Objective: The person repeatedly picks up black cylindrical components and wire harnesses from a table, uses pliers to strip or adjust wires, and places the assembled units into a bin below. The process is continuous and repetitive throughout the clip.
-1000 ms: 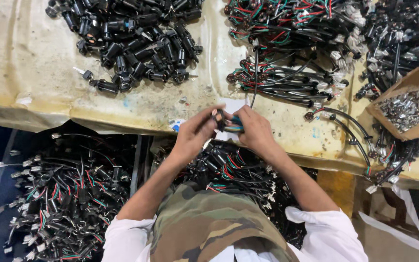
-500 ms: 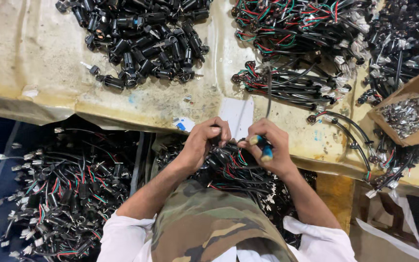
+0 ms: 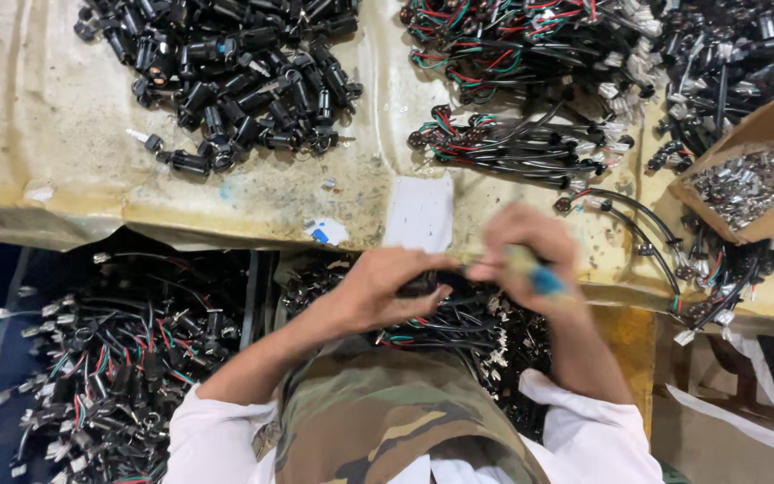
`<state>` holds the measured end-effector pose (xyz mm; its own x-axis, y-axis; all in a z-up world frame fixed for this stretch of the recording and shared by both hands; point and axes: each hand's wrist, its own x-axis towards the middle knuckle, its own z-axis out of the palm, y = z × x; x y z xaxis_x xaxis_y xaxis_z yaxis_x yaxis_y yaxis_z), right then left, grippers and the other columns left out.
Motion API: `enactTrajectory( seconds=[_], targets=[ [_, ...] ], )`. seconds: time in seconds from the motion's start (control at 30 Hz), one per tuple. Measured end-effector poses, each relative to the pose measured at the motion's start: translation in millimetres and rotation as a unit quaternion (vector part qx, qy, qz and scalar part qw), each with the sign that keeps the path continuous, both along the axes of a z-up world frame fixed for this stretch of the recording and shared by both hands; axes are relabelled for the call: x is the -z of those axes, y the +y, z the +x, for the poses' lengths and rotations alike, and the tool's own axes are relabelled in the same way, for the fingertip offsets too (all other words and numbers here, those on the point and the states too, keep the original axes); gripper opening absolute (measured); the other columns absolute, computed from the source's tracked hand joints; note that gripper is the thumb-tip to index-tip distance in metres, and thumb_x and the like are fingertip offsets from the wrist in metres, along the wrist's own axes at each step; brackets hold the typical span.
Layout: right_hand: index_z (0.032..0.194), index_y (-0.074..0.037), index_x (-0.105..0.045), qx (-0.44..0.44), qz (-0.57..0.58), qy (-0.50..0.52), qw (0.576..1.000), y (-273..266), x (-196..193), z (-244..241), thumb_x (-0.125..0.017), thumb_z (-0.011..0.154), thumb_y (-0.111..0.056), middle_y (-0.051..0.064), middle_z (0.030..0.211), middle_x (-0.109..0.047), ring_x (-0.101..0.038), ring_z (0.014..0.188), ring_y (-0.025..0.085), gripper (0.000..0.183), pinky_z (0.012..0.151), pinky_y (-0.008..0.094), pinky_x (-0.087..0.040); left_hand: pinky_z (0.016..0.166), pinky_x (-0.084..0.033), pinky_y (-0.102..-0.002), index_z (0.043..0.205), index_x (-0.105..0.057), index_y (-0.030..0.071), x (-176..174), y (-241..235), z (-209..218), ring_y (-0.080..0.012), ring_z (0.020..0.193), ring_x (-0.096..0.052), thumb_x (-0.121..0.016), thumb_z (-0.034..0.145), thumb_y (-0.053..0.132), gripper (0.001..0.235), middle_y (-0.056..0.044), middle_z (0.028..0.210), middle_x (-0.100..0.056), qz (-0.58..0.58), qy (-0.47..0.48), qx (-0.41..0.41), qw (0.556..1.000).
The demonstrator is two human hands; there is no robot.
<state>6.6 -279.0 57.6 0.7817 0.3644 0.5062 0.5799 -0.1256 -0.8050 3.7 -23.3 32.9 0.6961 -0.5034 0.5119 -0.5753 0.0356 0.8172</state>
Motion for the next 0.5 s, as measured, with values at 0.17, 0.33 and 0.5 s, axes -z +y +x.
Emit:
enactTrajectory(
  seconds=[0.17, 0.33, 0.5],
  targets=[
    [0.094, -0.005, -0.066, 0.141, -0.035, 0.074, 0.987, 8, 42, 61, -0.062, 0.088, 0.014, 0.005, 0.094, -0.070, -0.066, 0.081, 0.012, 0.020, 0.067, 0.026, -0.052, 0.062, -0.054, -0.031, 0.109, -0.071, 0.012, 1, -3, 4, -0.0155, 0.064, -0.068, -0.078, 0.093, 0.023, 0.021, -0.004, 0.077, -0.069, 0.098, 0.154, 0.018, 0.983],
    [0.101, -0.013, -0.065, 0.092, 0.286, 0.034, 0.953, -28, -3, 37, -0.075, 0.094, -0.002, -0.001, 0.096, -0.058, -0.056, 0.071, 0.004, 0.016, 0.052, 0.016, -0.043, 0.069, -0.050, -0.037, 0.118, -0.064, 0.002, -11, 14, 9, -0.0275, 0.079, -0.064, -0.074, 0.086, 0.020, 0.038, -0.013, 0.089, -0.066, 0.035, -0.045, 0.001, 0.998],
    [0.102, -0.009, -0.066, -0.112, -0.011, 0.039, 0.993, 4, -17, -17, -0.076, 0.083, -0.014, 0.004, 0.092, -0.069, -0.068, 0.086, 0.022, 0.022, 0.075, 0.035, -0.056, 0.064, -0.053, -0.037, 0.097, -0.067, 0.008, -2, 1, -10, -0.0256, 0.068, -0.069, -0.082, 0.080, 0.020, 0.026, -0.007, 0.079, -0.068, 0.055, 0.138, 0.077, 0.986]
  ],
)
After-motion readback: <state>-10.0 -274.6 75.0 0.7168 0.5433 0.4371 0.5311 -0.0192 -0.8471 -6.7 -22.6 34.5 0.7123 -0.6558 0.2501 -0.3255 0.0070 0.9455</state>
